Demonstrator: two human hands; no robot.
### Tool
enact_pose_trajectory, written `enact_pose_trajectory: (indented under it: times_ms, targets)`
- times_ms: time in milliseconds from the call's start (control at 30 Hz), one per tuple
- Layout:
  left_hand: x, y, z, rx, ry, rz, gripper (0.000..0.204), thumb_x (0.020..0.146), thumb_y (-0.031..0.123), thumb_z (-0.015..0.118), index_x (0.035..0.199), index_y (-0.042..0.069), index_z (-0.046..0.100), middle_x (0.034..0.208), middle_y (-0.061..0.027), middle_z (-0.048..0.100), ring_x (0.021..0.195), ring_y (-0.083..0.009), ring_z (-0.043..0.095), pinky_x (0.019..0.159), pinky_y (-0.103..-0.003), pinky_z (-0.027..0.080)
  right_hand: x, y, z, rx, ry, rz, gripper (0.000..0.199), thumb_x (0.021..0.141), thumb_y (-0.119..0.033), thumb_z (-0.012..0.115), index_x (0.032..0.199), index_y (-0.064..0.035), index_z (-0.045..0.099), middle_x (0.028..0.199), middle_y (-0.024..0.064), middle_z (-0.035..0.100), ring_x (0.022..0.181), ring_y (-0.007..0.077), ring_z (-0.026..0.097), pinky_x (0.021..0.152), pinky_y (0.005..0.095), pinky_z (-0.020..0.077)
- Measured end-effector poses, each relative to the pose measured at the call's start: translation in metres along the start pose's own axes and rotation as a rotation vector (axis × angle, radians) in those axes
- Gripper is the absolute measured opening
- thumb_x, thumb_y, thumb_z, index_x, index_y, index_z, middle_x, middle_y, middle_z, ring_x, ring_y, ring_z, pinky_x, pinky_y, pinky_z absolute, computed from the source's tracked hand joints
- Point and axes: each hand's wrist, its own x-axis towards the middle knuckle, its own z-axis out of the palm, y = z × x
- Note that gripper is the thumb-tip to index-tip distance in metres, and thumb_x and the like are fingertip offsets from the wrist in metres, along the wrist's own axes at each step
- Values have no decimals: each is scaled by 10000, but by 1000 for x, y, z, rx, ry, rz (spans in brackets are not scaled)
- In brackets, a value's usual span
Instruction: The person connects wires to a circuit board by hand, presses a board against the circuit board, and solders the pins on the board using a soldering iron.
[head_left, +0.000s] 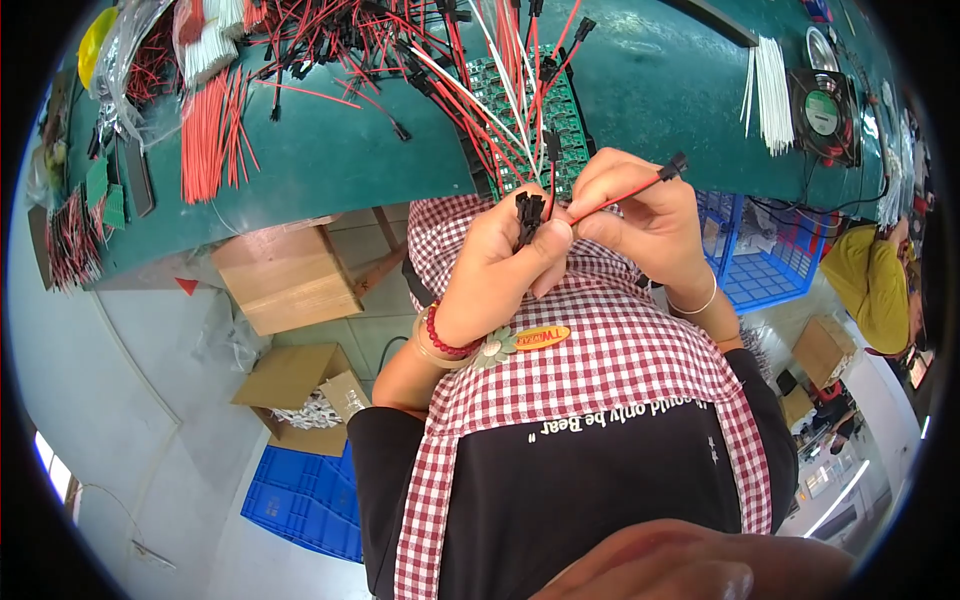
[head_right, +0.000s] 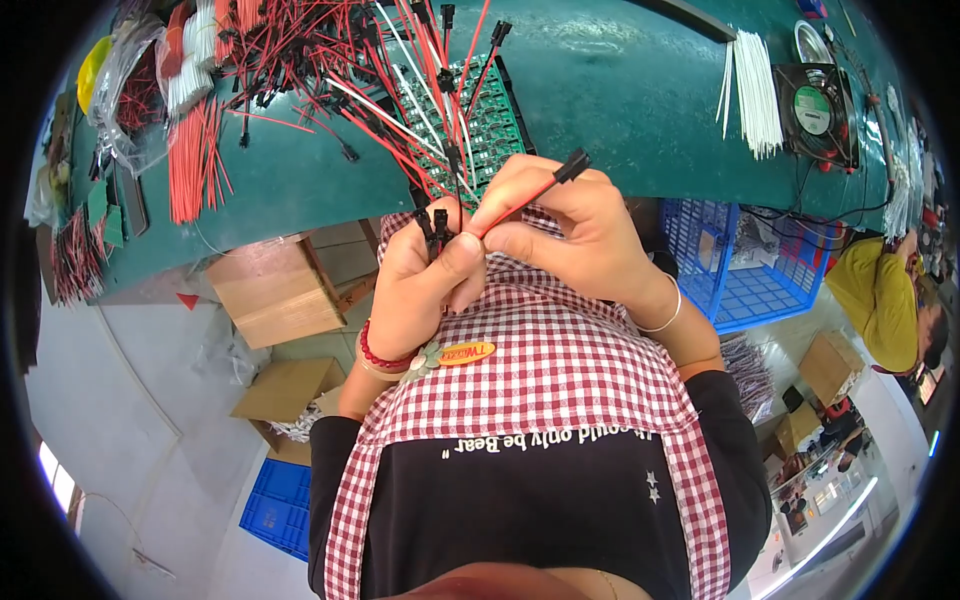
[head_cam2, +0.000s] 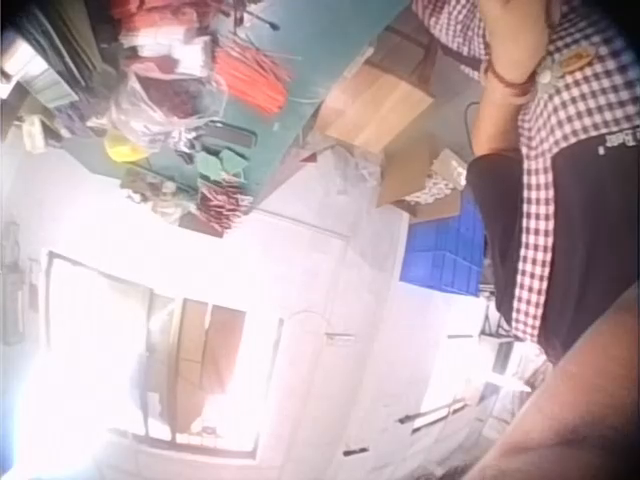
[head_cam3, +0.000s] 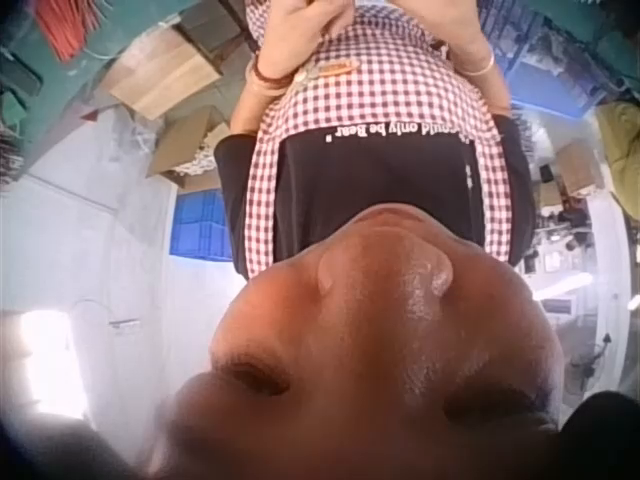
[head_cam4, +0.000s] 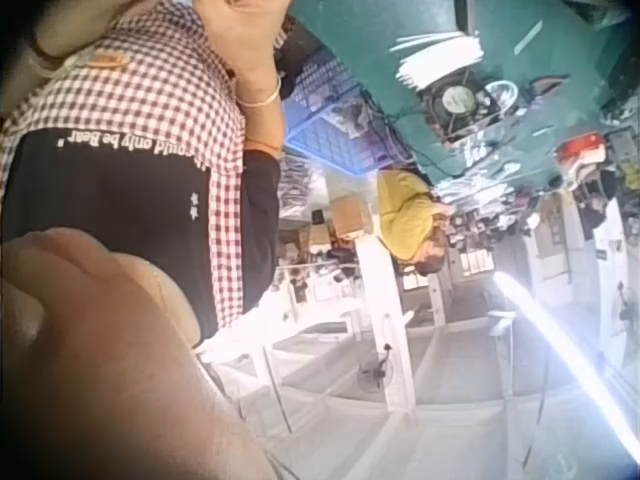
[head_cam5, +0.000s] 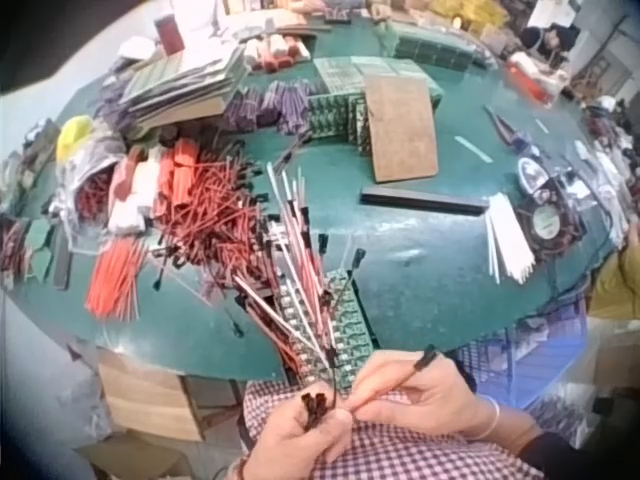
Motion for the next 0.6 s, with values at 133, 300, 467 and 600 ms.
enact_pose_trajectory:
  times_ms: [133, 300, 467, 600]
  targets:
    - [0, -2, -5, -52, -76, -89, 107, 1001, 144, 500, 976, 39, 496, 644, 27, 470, 513, -43, 406, 475, -208, 307, 4, -6, -5, -138, -161, 25, 109, 789, -30, 722, 893, -10, 694, 846, 72, 619, 806, 190, 603, 706, 300, 485]
    - [-4, -1, -6, -110, -74, -106, 119, 1004, 153, 496, 999, 34, 496, 654, 19, 483, 530, -49, 417, 485, -210, 316, 10, -4, -7, -154, -242, -19, 125, 775, -35, 733, 894, -16, 697, 830, 61, 608, 793, 175, 588, 692, 292, 479]
    - [-9, 3, -16, -14, 182, 194, 191, 1011, 194, 490, 988, 5, 510, 638, 22, 454, 530, -48, 397, 485, -206, 283, 26, 27, -16, -440, 190, -5, 88, 776, -49, 717, 842, 7, 701, 806, 51, 557, 745, 153, 559, 653, 263, 458]
    - [-11, 10, -20, -3, 226, 230, 208, 1003, 205, 510, 961, 2, 530, 610, 29, 437, 513, -42, 381, 480, -204, 273, 28, 48, -13, -518, 189, -61, 95, 762, -35, 708, 845, 10, 701, 797, 61, 551, 730, 161, 568, 638, 270, 463]
